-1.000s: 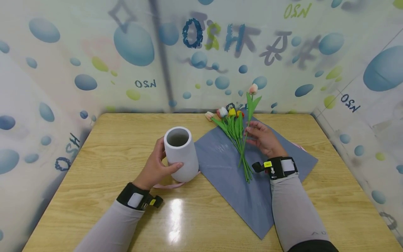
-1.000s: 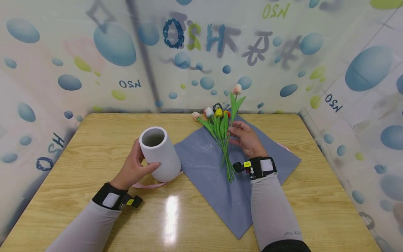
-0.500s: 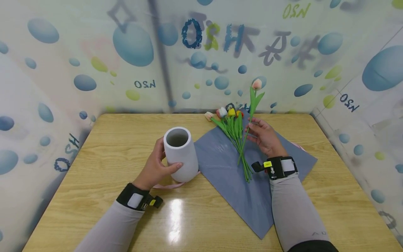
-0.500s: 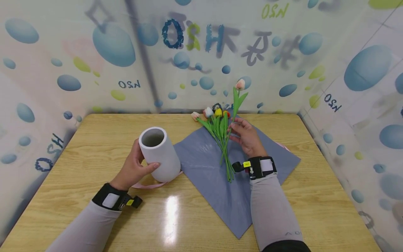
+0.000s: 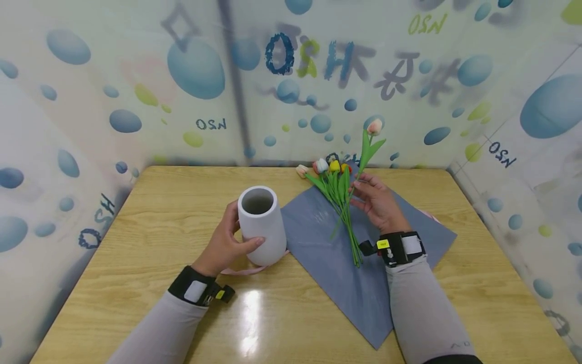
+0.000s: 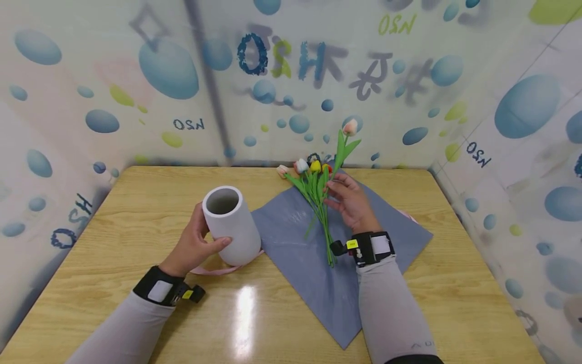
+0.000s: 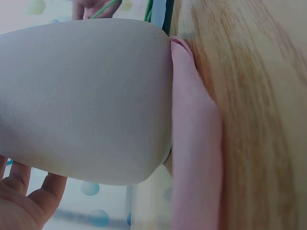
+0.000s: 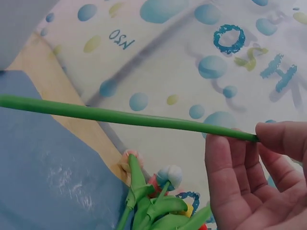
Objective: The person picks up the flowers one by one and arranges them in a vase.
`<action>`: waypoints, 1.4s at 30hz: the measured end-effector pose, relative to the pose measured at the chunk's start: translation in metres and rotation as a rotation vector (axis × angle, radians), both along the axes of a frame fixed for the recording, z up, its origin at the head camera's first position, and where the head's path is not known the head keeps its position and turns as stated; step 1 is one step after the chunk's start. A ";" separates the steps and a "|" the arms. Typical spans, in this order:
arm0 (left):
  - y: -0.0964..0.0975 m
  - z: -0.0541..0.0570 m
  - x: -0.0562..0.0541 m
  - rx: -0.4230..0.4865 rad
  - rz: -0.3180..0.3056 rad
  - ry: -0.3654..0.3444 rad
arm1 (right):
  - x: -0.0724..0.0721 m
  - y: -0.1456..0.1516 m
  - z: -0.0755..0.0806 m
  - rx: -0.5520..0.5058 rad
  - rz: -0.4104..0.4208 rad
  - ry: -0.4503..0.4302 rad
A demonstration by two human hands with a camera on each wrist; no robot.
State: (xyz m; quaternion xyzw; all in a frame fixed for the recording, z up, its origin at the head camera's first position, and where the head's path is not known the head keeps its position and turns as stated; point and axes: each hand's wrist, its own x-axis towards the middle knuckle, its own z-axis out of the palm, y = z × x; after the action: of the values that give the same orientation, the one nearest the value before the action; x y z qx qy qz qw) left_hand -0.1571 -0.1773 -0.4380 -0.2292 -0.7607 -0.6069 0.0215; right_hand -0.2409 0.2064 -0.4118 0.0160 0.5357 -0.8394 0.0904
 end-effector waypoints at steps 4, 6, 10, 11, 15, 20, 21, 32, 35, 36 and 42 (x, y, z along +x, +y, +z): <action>0.000 0.001 0.000 -0.004 0.001 0.009 | 0.002 -0.005 0.002 -0.040 0.000 0.005; 0.000 0.001 0.000 -0.007 0.004 0.014 | 0.004 -0.007 0.003 -0.062 0.001 0.009; -0.001 0.002 0.000 -0.007 0.004 0.014 | 0.005 -0.010 0.005 -0.117 0.014 0.018; -0.001 0.002 0.001 -0.007 0.003 0.013 | 0.005 -0.011 0.006 -0.135 0.019 0.019; 0.000 0.003 0.001 -0.011 0.002 0.014 | 0.007 -0.014 0.010 -0.185 0.022 0.019; 0.000 0.003 0.002 -0.016 0.007 0.024 | 0.009 -0.019 0.018 -0.198 0.017 0.030; 0.000 0.004 0.002 -0.016 0.008 0.025 | 0.009 -0.020 0.019 -0.201 0.018 0.033; -0.001 0.003 0.001 -0.023 0.009 0.022 | 0.007 -0.030 0.036 -0.235 -0.023 0.042; -0.001 0.003 0.001 -0.027 0.012 0.020 | 0.006 -0.033 0.041 -0.238 -0.031 0.042; -0.001 0.003 0.001 -0.029 0.013 0.021 | 0.006 -0.034 0.043 -0.241 -0.031 0.043; -0.001 0.004 0.001 -0.035 0.014 0.017 | 0.006 -0.041 0.053 -0.261 -0.005 0.071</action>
State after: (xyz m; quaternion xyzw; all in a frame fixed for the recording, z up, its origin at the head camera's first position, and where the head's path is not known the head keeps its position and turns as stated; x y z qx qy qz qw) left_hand -0.1561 -0.1780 -0.4340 -0.2291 -0.7728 -0.5912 0.0281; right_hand -0.2350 0.1650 -0.3585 -0.0242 0.4245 -0.9023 0.0706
